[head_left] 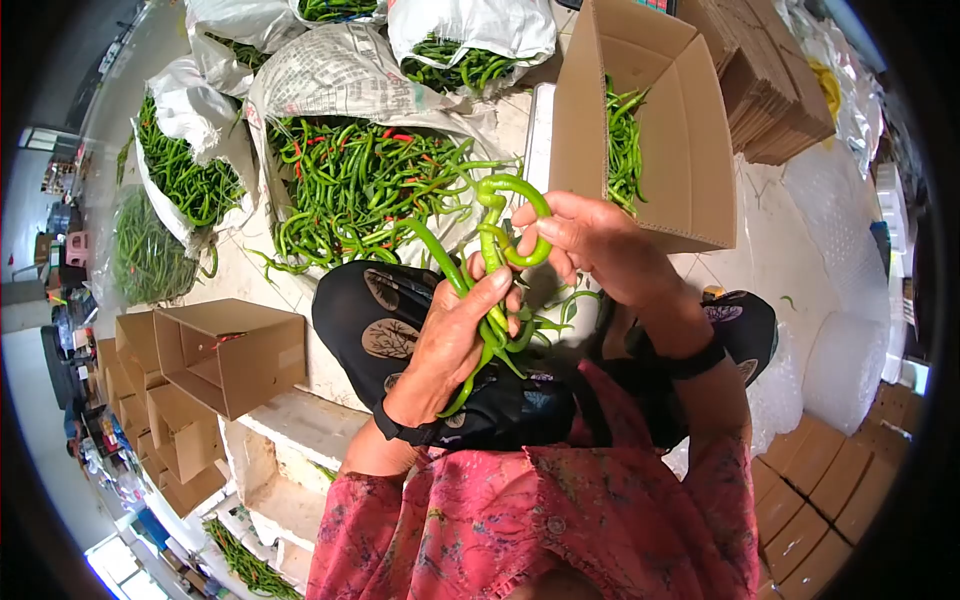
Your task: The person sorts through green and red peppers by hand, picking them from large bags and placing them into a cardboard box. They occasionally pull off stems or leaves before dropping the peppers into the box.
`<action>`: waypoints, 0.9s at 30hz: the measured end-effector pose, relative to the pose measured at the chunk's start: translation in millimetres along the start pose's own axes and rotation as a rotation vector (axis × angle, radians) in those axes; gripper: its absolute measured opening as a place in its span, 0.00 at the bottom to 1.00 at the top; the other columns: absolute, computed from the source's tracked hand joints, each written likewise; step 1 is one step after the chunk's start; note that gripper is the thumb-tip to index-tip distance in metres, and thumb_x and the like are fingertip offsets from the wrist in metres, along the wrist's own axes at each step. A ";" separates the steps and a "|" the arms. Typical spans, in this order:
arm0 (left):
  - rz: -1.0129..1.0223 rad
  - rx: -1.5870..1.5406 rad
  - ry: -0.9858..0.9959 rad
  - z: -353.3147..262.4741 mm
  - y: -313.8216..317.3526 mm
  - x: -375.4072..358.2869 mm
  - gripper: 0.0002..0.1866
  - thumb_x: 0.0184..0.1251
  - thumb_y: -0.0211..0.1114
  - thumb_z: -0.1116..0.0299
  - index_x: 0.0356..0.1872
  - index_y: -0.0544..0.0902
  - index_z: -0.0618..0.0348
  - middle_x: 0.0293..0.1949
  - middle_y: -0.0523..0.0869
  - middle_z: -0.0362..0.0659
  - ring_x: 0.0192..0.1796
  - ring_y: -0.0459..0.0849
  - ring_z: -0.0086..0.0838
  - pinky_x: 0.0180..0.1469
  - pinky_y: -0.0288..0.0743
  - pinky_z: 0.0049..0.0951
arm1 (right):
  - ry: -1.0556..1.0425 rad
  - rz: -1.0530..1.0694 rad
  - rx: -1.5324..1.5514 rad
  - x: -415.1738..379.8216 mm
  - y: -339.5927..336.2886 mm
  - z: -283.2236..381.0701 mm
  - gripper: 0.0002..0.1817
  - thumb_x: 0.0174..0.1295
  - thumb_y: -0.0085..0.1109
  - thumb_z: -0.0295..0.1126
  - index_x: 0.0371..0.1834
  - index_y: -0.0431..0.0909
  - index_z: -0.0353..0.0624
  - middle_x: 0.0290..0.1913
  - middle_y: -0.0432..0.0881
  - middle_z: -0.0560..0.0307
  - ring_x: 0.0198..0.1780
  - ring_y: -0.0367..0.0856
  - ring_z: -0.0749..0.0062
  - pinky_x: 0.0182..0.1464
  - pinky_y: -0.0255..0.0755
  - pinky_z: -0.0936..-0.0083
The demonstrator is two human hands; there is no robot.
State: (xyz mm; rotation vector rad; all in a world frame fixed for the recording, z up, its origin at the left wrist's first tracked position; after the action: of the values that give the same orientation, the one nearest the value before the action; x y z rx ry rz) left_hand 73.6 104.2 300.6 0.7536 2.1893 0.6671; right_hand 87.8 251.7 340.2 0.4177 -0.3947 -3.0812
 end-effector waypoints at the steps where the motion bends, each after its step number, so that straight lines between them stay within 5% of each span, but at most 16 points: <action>1: -0.056 0.128 0.028 -1.2 -2.2 0.6 0.14 0.72 0.62 0.63 0.51 0.77 0.59 0.31 0.79 0.37 0.30 0.78 0.19 0.31 0.76 0.19 | -0.002 0.005 -0.002 -1.6 2.1 2.0 0.20 0.71 0.50 0.40 0.55 0.76 0.35 0.37 0.80 0.62 0.26 0.71 0.83 0.28 0.66 0.86; 8: -0.155 0.353 0.199 -19.9 3.9 -7.1 0.14 0.71 0.62 0.65 0.50 0.77 0.63 0.30 0.77 0.37 0.29 0.74 0.19 0.32 0.70 0.20 | -0.027 -0.034 -0.206 -5.4 -6.8 -4.0 0.20 0.72 0.48 0.40 0.56 0.73 0.35 0.41 0.78 0.61 0.33 0.73 0.83 0.38 0.70 0.83; 13: -0.061 0.371 0.173 -17.0 3.2 -7.2 0.19 0.66 0.67 0.68 0.55 0.77 0.65 0.35 0.79 0.35 0.33 0.76 0.17 0.35 0.72 0.19 | -0.161 -0.016 -0.019 -4.7 -5.4 -11.2 0.19 0.71 0.50 0.42 0.55 0.73 0.37 0.43 0.78 0.60 0.37 0.72 0.83 0.41 0.70 0.82; 15: -0.060 0.305 0.147 -13.2 -0.6 -5.9 0.19 0.65 0.69 0.66 0.54 0.78 0.64 0.34 0.78 0.35 0.31 0.75 0.18 0.35 0.72 0.19 | -0.143 -0.052 0.072 -3.4 -2.9 -9.0 0.19 0.71 0.49 0.42 0.53 0.72 0.38 0.43 0.78 0.61 0.36 0.72 0.83 0.39 0.69 0.83; 19: 0.237 -0.331 -0.087 14.1 0.7 -5.7 0.16 0.65 0.69 0.63 0.47 0.78 0.63 0.31 0.73 0.35 0.34 0.71 0.19 0.32 0.69 0.18 | -0.182 -0.132 0.189 -4.4 -11.9 3.9 0.17 0.71 0.49 0.42 0.50 0.72 0.40 0.43 0.78 0.61 0.31 0.71 0.84 0.34 0.64 0.87; 22: 0.247 -0.234 -0.076 16.7 2.9 -4.5 0.13 0.66 0.68 0.65 0.43 0.78 0.61 0.30 0.72 0.35 0.33 0.71 0.19 0.31 0.69 0.19 | -0.165 -0.184 0.165 -6.4 -17.8 6.0 0.17 0.71 0.49 0.43 0.49 0.72 0.40 0.33 0.77 0.62 0.28 0.70 0.85 0.31 0.60 0.88; 24: -0.044 -0.058 0.043 12.4 -13.4 -2.1 0.12 0.65 0.67 0.66 0.43 0.77 0.60 0.26 0.72 0.37 0.23 0.68 0.19 0.28 0.67 0.23 | -0.136 -0.195 0.092 -7.6 -21.6 2.3 0.17 0.71 0.49 0.43 0.50 0.73 0.41 0.29 0.75 0.63 0.28 0.69 0.85 0.30 0.60 0.88; 27: -0.248 -0.042 0.233 -8.0 -16.0 -12.8 0.08 0.65 0.65 0.72 0.40 0.76 0.61 0.27 0.71 0.35 0.24 0.68 0.19 0.28 0.68 0.21 | -0.204 -0.223 -0.028 -12.4 -21.7 5.5 0.16 0.72 0.48 0.42 0.51 0.73 0.42 0.24 0.71 0.65 0.28 0.70 0.85 0.31 0.62 0.86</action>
State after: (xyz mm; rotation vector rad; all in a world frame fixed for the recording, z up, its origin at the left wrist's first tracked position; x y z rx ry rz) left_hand 69.9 82.5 301.0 0.3876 2.4199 0.6987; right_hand 98.8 274.5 343.2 0.1554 -0.3281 -3.3560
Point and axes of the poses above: each hand's wrist, its own x-axis towards the middle knuckle, its own y-axis out of the palm, z = x × y, the point moved 7 cm from there along x, towards the middle knuckle
